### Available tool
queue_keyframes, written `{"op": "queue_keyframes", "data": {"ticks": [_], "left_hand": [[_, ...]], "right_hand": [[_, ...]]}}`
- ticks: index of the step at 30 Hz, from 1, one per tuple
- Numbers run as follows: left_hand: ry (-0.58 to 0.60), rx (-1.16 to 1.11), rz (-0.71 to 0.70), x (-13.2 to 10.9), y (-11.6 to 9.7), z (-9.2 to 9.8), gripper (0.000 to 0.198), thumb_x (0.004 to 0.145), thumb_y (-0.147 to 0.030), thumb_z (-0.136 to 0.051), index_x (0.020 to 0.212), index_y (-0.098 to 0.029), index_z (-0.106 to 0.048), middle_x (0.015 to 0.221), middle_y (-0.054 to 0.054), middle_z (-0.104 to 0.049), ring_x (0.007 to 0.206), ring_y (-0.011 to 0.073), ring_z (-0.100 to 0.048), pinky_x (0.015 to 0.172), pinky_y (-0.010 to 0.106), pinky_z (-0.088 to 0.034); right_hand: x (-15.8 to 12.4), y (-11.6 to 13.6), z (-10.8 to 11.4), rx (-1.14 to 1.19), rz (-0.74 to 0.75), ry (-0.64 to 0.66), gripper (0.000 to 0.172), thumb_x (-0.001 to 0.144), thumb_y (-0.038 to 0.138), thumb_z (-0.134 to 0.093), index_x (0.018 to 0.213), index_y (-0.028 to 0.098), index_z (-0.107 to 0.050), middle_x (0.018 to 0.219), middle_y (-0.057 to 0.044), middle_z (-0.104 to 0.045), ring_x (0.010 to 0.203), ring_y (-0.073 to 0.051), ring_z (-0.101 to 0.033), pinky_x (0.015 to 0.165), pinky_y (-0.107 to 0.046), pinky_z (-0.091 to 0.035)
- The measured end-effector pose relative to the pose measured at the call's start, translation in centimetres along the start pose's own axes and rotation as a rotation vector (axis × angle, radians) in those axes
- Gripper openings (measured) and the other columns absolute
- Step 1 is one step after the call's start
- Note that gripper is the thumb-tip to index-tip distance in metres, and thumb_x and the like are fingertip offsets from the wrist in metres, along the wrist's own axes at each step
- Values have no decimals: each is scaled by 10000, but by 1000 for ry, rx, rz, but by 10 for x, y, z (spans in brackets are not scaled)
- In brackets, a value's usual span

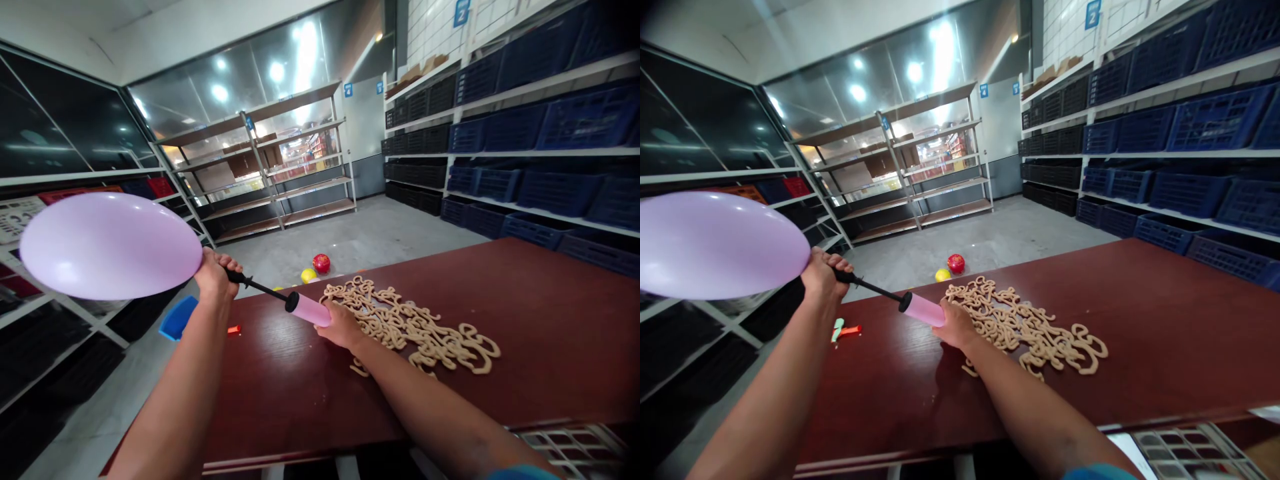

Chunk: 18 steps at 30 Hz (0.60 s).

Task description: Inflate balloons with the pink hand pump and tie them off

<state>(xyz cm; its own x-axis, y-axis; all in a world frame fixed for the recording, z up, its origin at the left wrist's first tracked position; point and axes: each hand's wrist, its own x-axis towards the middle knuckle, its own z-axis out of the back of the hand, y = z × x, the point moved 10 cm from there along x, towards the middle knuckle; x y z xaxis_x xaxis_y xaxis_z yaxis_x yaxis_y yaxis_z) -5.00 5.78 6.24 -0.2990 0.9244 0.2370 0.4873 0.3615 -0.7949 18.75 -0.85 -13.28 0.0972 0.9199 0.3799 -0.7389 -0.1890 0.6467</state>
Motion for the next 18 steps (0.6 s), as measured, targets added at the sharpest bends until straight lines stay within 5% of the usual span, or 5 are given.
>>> {"op": "queue_keyframes", "data": {"ticks": [11,14,18], "left_hand": [[-43,29,228,-44,112,-21,421,792,-465,-490,567,-197,-254,445,-71,-261,332,55,-288,336,195,-248],[-42,32,242,-47,119,-20,416,784,-456,-501,567,-198,-256,447,-71,-267,331,56,-297,335,195,-252],[-35,-3,227,-39,100,-14,394,786,-429,-501,576,-201,-259,449,-73,-264,333,59,-298,341,201,-269]], "right_hand": [[0,-7,-2,6,-65,10,372,613,316,-678,945,223,-540,874,-21,-630,779,-169,-577,665,-256,-372],[0,-7,-1,5,-78,13,415,614,337,-675,988,227,-532,873,-19,-633,781,-171,-585,666,-258,-379],[0,-2,-1,-2,-37,23,395,620,345,-658,972,225,-527,868,-24,-626,782,-171,-580,653,-262,-385]]}}
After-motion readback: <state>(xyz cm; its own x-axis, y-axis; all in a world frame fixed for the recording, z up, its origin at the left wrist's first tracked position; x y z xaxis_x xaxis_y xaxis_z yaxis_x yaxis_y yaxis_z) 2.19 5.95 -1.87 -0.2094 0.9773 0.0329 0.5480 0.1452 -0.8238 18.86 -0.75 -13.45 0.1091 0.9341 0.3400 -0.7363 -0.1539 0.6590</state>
